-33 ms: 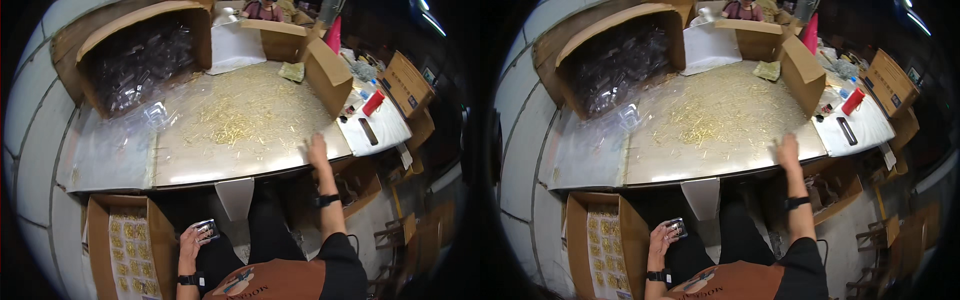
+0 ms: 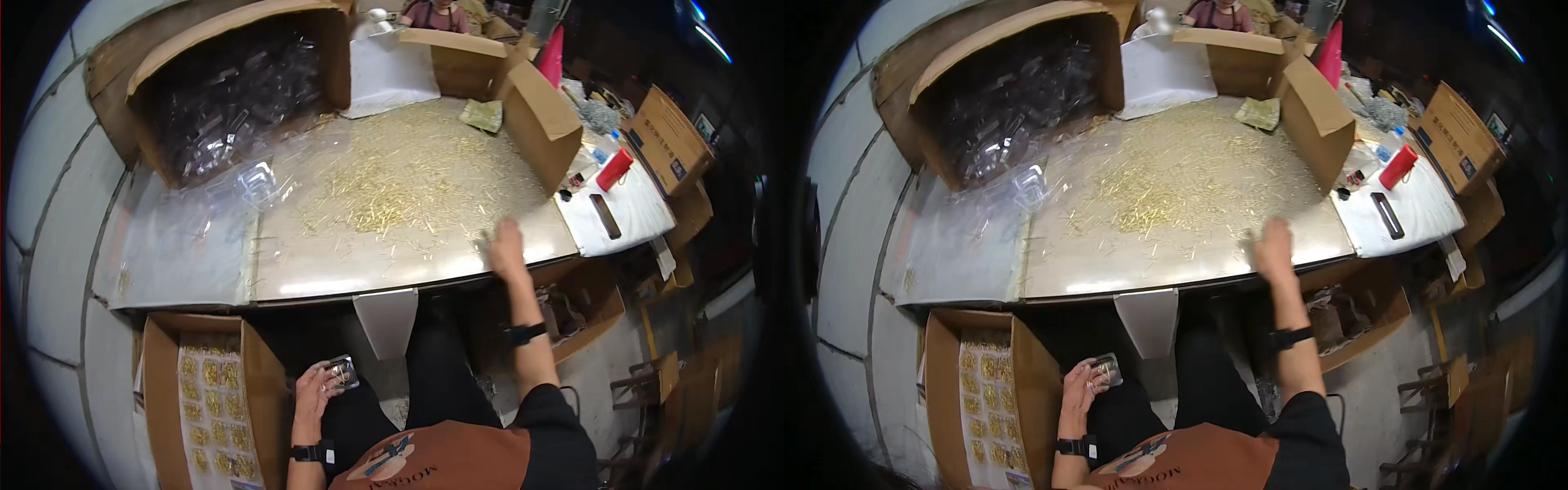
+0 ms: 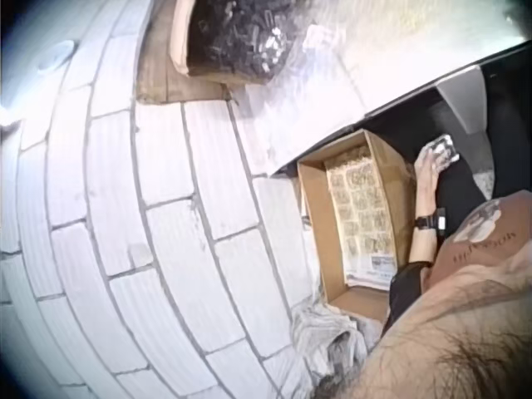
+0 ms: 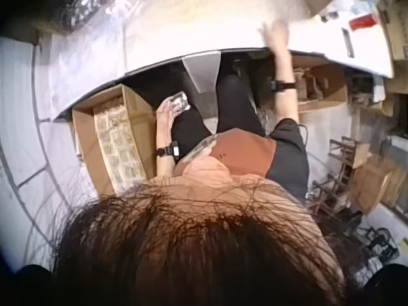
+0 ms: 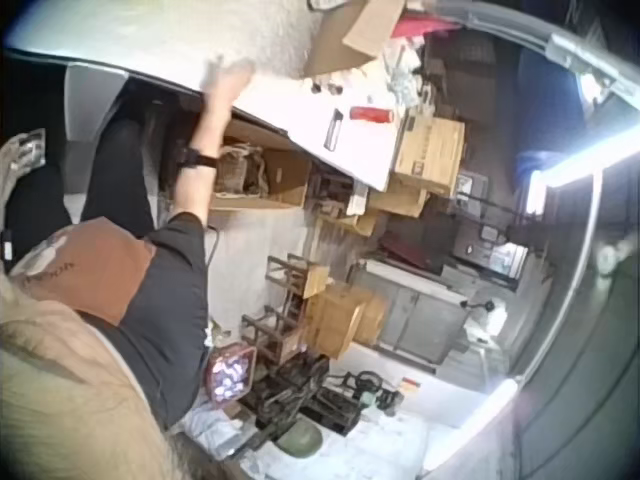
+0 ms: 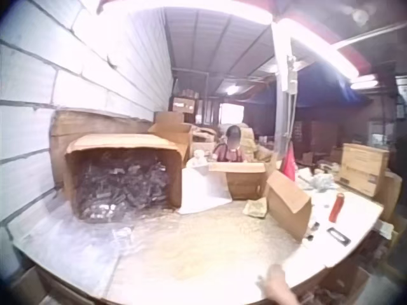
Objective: Operating a machine to process strips and packaging small gold components into plastic bags.
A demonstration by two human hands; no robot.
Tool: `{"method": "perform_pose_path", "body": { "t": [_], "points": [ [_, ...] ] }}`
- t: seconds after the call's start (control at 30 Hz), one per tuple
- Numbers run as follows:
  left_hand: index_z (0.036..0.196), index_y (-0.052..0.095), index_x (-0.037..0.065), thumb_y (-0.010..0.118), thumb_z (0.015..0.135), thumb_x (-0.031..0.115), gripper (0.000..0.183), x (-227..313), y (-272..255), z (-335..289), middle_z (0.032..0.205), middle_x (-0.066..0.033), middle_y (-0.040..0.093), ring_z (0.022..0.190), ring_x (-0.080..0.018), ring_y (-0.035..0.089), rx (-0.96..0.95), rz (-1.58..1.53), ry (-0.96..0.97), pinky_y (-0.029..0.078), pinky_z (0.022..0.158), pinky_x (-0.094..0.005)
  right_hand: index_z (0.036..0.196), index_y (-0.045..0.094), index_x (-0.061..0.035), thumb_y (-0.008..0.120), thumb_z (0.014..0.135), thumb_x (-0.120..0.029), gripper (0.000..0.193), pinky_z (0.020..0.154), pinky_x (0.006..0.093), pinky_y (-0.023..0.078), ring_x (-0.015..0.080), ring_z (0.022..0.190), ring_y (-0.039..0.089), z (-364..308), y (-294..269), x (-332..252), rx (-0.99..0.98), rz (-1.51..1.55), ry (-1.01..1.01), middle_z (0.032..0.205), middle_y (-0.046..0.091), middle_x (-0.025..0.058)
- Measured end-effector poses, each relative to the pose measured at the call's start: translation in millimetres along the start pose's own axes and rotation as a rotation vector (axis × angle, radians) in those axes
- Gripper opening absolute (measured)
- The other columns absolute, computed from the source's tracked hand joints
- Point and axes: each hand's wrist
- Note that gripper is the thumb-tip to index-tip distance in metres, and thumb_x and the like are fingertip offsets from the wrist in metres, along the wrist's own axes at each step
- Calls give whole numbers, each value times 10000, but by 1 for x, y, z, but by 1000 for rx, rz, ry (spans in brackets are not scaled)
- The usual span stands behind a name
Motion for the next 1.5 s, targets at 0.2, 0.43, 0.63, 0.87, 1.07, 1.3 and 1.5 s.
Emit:
{"method": "perform_pose_path", "body": {
  "t": [0.2, 0.43, 0.63, 0.87, 1.07, 1.3, 1.5],
  "points": [
    [1061, 505, 18, 500, 939, 165, 191, -39, 0, 38, 926, -155, 641, 835, -305, 676, 92, 160, -41, 568, 552, -323, 1376, 243, 81, 468, 897, -447, 748, 1117, 451, 158, 377, 1372, 161, -21, 19, -188, -142, 180, -150, 1458, 194, 266],
    [1131, 496, -14, 377, 979, 267, 341, -49, 63, 47, 1070, -171, 598, 841, -303, 671, -68, 120, -239, 572, 619, -383, 1327, 294, 122, 540, 878, -288, 656, 1103, 458, 200, 418, 1340, 218, -86, 1, -202, -178, 256, -305, 1409, 266, 301],
    [1131, 507, -27, 351, 978, 261, 361, -68, 71, 63, 987, -154, 630, 770, -281, 672, -101, 33, -172, 568, 589, -360, 1256, 417, 83, 570, 837, -151, 503, 1054, 462, 300, 405, 1272, 353, -137, -40, -194, -219, 316, -480, 1333, 398, 269],
    [1086, 545, -30, 378, 981, 279, 366, -83, 54, 68, 962, -133, 639, 786, -223, 662, -92, 73, -149, 556, 613, -344, 1126, 579, -25, 589, 781, -60, 347, 985, 406, 389, 329, 1114, 515, -85, -48, -184, -187, 473, -743, 1184, 567, 146],
    [1061, 556, -58, 379, 961, 211, 338, -81, 61, 66, 952, -122, 638, 810, -203, 650, 3, -4, -164, 548, 665, -319, 1115, 591, -24, 529, 867, -131, 277, 990, 381, 392, 327, 1197, 466, -55, -14, -161, -195, 499, -576, 1239, 546, 153],
    [1104, 533, -58, 406, 940, 163, 302, -79, 61, 63, 936, -141, 647, 733, -232, 672, -49, 200, -262, 570, 534, -340, 1269, 485, -43, 475, 912, -179, 383, 1097, 442, 233, 296, 1329, 318, -44, 3, -154, -170, 300, -524, 1372, 432, 139],
    [1050, 564, -50, 401, 879, 37, 252, -112, 41, 76, 946, -143, 630, 772, -224, 659, 43, 264, -103, 552, 585, -325, 1250, 479, -4, 477, 898, -200, 402, 1089, 506, 216, 307, 1316, 334, -48, 6, -160, -97, 182, -459, 1364, 427, 163]
  ]
}}
Point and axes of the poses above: each hand's wrist, its own z-axis towards the middle knuckle, its own y-axis out of the palm, x = y × z
